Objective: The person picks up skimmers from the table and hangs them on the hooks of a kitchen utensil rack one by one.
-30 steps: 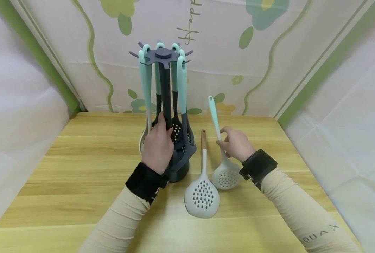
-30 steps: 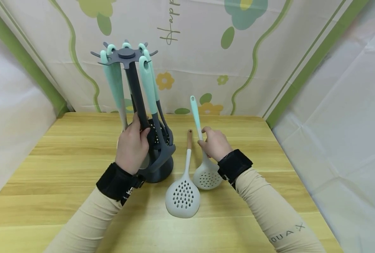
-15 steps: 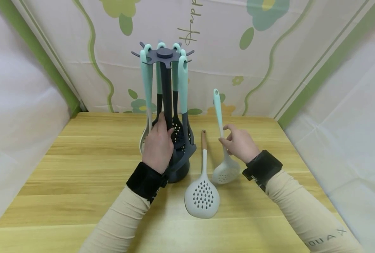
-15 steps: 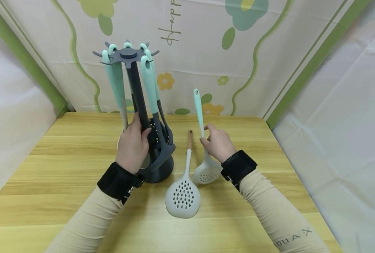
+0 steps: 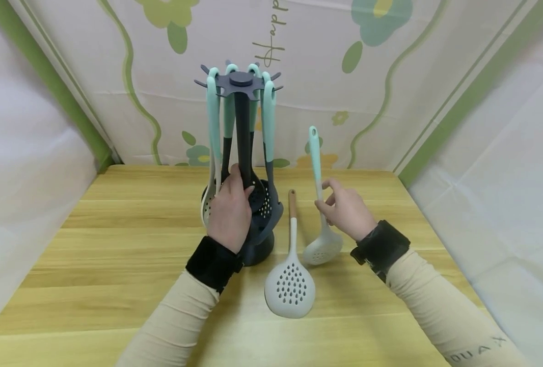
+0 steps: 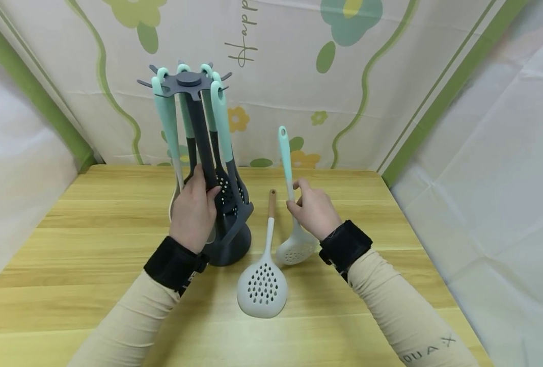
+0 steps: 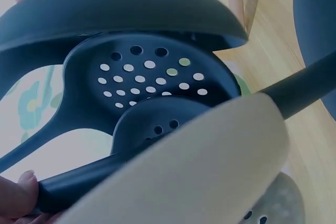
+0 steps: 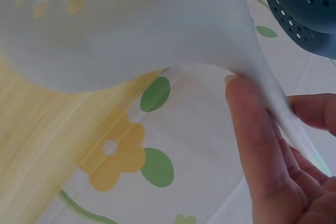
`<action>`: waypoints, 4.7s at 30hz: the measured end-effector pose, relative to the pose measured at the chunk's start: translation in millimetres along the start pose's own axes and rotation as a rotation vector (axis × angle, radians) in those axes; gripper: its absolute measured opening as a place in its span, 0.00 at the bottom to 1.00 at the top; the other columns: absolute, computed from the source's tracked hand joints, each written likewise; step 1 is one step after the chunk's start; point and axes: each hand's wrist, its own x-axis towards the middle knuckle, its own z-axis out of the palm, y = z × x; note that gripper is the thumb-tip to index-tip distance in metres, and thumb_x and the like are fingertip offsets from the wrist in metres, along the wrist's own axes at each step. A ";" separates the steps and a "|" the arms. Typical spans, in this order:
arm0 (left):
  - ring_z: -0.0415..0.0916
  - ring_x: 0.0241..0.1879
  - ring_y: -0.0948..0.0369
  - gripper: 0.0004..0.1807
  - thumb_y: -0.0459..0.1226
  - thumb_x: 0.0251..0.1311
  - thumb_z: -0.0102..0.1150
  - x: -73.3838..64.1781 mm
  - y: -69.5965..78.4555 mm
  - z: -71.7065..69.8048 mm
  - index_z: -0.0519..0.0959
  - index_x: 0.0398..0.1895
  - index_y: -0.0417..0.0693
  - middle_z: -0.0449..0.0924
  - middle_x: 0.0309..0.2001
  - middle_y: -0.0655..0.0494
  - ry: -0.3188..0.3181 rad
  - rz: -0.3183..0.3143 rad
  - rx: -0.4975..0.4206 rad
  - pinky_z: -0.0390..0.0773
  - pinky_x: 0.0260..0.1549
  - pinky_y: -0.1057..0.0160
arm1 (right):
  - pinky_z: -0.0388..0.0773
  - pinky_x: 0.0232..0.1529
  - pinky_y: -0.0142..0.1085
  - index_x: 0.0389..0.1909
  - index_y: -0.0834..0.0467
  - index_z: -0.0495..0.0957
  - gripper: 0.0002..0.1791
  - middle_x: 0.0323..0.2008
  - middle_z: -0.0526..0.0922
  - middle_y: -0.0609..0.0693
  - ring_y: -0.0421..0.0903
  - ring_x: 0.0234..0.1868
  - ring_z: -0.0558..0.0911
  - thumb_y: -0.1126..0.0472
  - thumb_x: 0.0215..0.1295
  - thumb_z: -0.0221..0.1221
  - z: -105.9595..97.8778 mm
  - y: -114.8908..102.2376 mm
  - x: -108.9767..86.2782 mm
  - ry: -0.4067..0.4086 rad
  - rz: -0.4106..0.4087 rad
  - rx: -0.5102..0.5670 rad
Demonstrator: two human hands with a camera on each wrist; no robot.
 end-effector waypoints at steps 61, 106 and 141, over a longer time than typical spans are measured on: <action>0.85 0.31 0.47 0.24 0.35 0.66 0.61 8.6 8.2 -0.2 0.69 0.58 0.29 0.84 0.40 0.36 0.021 0.003 0.038 0.85 0.27 0.53 | 0.85 0.28 0.42 0.53 0.63 0.69 0.17 0.28 0.88 0.56 0.44 0.22 0.85 0.66 0.66 0.59 -15.5 -50.8 -34.8 0.227 -0.344 0.033; 0.84 0.27 0.47 0.25 0.35 0.65 0.62 8.4 8.6 1.9 0.67 0.59 0.30 0.82 0.43 0.35 0.008 0.000 0.055 0.84 0.25 0.52 | 0.83 0.23 0.33 0.51 0.65 0.73 0.18 0.24 0.86 0.53 0.40 0.19 0.83 0.69 0.61 0.64 -12.8 -96.1 -48.0 0.263 -0.603 0.005; 0.85 0.26 0.47 0.23 0.35 0.67 0.60 9.2 9.0 2.5 0.67 0.58 0.29 0.82 0.42 0.36 -0.002 -0.006 0.065 0.85 0.25 0.53 | 0.85 0.28 0.38 0.51 0.68 0.73 0.19 0.28 0.87 0.56 0.45 0.23 0.85 0.65 0.63 0.65 13.8 -99.5 -33.0 0.273 -0.589 0.049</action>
